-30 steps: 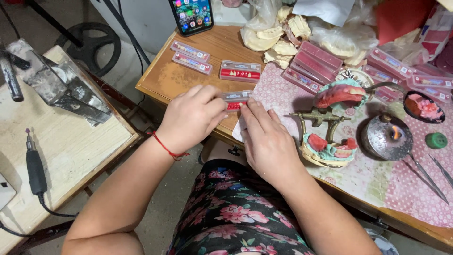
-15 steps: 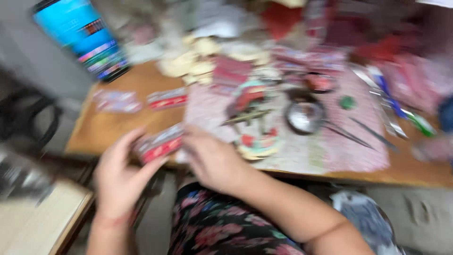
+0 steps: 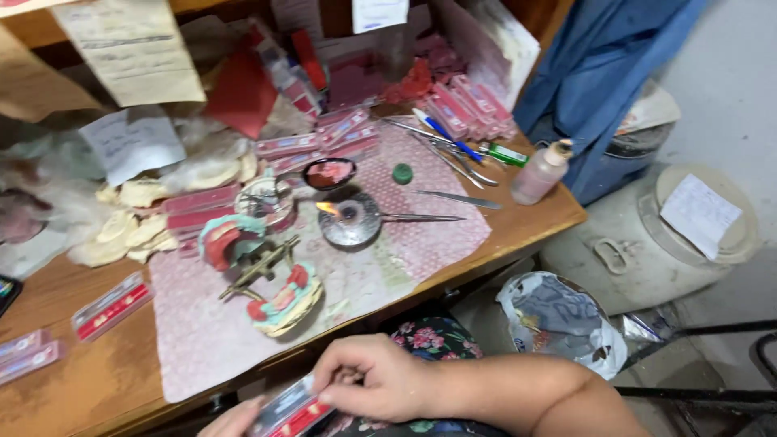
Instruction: Applying and shaping wax on a dental model using a heated carving tool.
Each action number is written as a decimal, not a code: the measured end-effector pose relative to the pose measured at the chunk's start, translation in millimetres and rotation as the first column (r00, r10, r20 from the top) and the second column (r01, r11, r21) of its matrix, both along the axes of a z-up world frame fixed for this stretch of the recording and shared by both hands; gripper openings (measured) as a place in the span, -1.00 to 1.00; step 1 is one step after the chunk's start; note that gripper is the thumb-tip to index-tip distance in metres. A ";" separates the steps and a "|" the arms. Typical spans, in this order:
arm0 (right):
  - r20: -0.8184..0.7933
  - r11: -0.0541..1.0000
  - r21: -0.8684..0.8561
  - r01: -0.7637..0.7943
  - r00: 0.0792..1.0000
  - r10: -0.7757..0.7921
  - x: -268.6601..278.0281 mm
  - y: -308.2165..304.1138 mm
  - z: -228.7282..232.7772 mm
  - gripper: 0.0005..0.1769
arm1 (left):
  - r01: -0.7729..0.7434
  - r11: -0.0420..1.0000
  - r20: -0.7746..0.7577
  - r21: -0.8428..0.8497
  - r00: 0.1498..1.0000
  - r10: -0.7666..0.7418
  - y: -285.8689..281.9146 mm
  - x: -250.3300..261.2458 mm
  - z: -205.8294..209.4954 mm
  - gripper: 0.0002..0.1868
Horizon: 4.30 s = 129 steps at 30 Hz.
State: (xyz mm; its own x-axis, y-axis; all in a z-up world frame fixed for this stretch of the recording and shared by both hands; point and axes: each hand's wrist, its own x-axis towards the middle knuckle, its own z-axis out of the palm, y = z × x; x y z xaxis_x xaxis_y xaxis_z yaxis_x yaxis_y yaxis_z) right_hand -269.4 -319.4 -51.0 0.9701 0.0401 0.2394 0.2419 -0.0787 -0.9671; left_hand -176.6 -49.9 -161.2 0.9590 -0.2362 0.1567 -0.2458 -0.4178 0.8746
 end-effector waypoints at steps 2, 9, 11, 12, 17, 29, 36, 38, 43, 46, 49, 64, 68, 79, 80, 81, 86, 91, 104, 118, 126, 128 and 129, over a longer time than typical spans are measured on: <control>-0.155 0.977 0.190 0.093 0.986 -0.064 -15.1 -14.5 -15.5 -0.80 | 0.047 0.987 0.416 0.153 0.903 -0.108 -61.2 -31.7 54.7 -0.23; -0.123 0.964 -0.017 0.267 0.956 -0.267 -58.2 -72.3 -4.9 -0.70 | 0.359 0.860 0.109 0.362 0.900 -0.421 -118.5 -30.1 74.4 -0.28; 0.132 0.926 -0.272 0.263 0.963 -0.234 -67.1 -90.4 11.7 -0.75 | 0.433 0.876 0.273 0.212 0.835 -0.479 -138.4 -34.8 89.2 -0.49; 0.136 0.925 -0.272 0.264 0.962 -0.235 -70.0 -98.4 13.2 -0.75 | 0.433 0.876 0.276 0.213 0.833 -0.479 -145.9 -36.4 93.5 -0.49; 0.359 0.920 -0.313 0.237 0.926 -0.117 -77.0 -124.8 8.2 -0.69 | 0.414 0.885 0.308 0.214 0.831 -0.463 -177.3 -48.9 113.8 -0.71; 0.453 0.883 -0.329 0.336 0.876 -0.165 -76.7 -145.0 12.8 -0.82 | 0.471 0.863 0.664 0.182 0.588 -0.461 -207.8 -40.8 104.2 -0.88; 0.567 0.758 -0.400 0.515 0.789 -0.237 -46.3 -177.6 37.6 -0.96 | 0.310 0.928 0.590 0.205 0.718 -0.370 -188.8 -43.9 103.4 -0.42; 0.707 0.385 -0.385 0.839 0.536 -0.462 -15.2 -192.8 56.8 -0.85 | 0.337 0.889 0.525 0.309 0.719 -0.455 -178.1 -43.0 99.9 -0.55; 0.816 -0.097 -0.483 0.870 0.406 -0.412 61.0 -259.1 67.8 -0.79 | 0.470 0.855 0.696 0.219 0.538 -0.475 -167.9 -36.4 123.1 -0.77; 0.797 -0.316 -0.564 0.763 0.403 -0.449 88.2 -296.8 52.2 -0.84 | 0.559 0.809 0.709 0.182 0.496 -0.502 -152.1 -30.3 133.0 -0.80; 0.717 -0.408 -0.680 0.608 0.437 -0.543 102.0 -319.0 35.0 -0.90 | 0.602 0.785 0.643 0.147 0.544 -0.539 -130.9 -27.0 136.6 -0.83; 0.533 0.733 -0.445 0.514 0.810 -0.244 68.1 -57.5 75.6 -0.96 | 0.309 0.951 0.678 0.008 0.697 -0.232 -77.7 45.3 136.8 -0.69; 0.333 0.867 -0.417 0.274 0.933 -0.135 90.8 -29.3 66.2 -0.84 | 0.321 0.947 0.650 0.000 0.720 -0.244 -96.1 54.6 135.2 -0.36; 0.231 0.990 -0.088 0.109 0.969 -0.086 112.7 -22.6 40.0 -0.84 | 0.299 0.946 0.654 -0.123 0.741 -0.149 -116.7 60.8 111.0 -0.65; 0.225 0.992 -0.076 0.101 0.971 -0.082 112.9 -22.5 40.2 -0.84 | 0.295 0.947 0.659 -0.126 0.739 -0.142 -117.1 60.9 110.0 -0.66; 0.223 0.992 -0.074 0.103 0.971 -0.084 113.2 -23.4 37.6 -0.84 | 0.296 0.947 0.657 -0.124 0.740 -0.145 -117.8 60.7 110.9 -0.66; 0.251 0.995 -0.077 0.056 0.967 -0.035 113.3 -26.5 36.0 -0.86 | 0.289 0.947 0.679 -0.138 0.724 -0.122 -120.4 59.6 113.9 -0.67; 0.245 0.994 -0.104 0.044 0.969 -0.017 114.6 -28.1 36.9 -0.89 | 0.289 0.948 0.680 -0.136 0.723 -0.123 -119.8 60.0 113.0 -0.68; 0.202 0.995 -0.098 0.000 0.979 0.020 119.3 -33.3 38.3 -0.88 | 0.298 0.943 0.672 -0.146 0.730 -0.127 -119.5 60.1 112.8 -0.70; 0.116 0.990 0.041 -0.133 0.985 0.128 119.8 -41.5 42.1 -0.84 | 0.260 0.963 0.738 -0.067 0.662 -0.127 -119.8 55.6 119.8 -0.75; 0.003 0.972 -0.071 -0.224 0.974 0.225 123.4 -48.2 50.9 -0.88 | 0.113 0.992 0.815 0.048 0.571 -0.105 -120.6 58.8 116.9 -0.88; -0.012 0.969 -0.089 -0.232 0.973 0.232 124.1 -48.7 51.0 -0.89 | 0.116 0.991 0.810 0.072 0.572 -0.126 -118.1 59.1 119.7 -0.86; -0.013 0.969 -0.090 -0.232 0.973 0.232 123.7 -48.9 50.2 -0.89 | 0.116 0.991 0.810 0.071 0.573 -0.126 -117.3 59.2 120.6 -0.86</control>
State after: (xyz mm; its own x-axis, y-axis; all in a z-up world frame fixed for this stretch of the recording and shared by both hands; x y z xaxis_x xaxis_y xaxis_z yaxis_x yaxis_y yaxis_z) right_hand -145.7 -368.3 -0.8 0.9323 0.2855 0.2222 0.2616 -0.1077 -0.9591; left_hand -117.4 -167.1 -40.6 0.3944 -0.3460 0.8513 -0.8992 -0.3364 0.2799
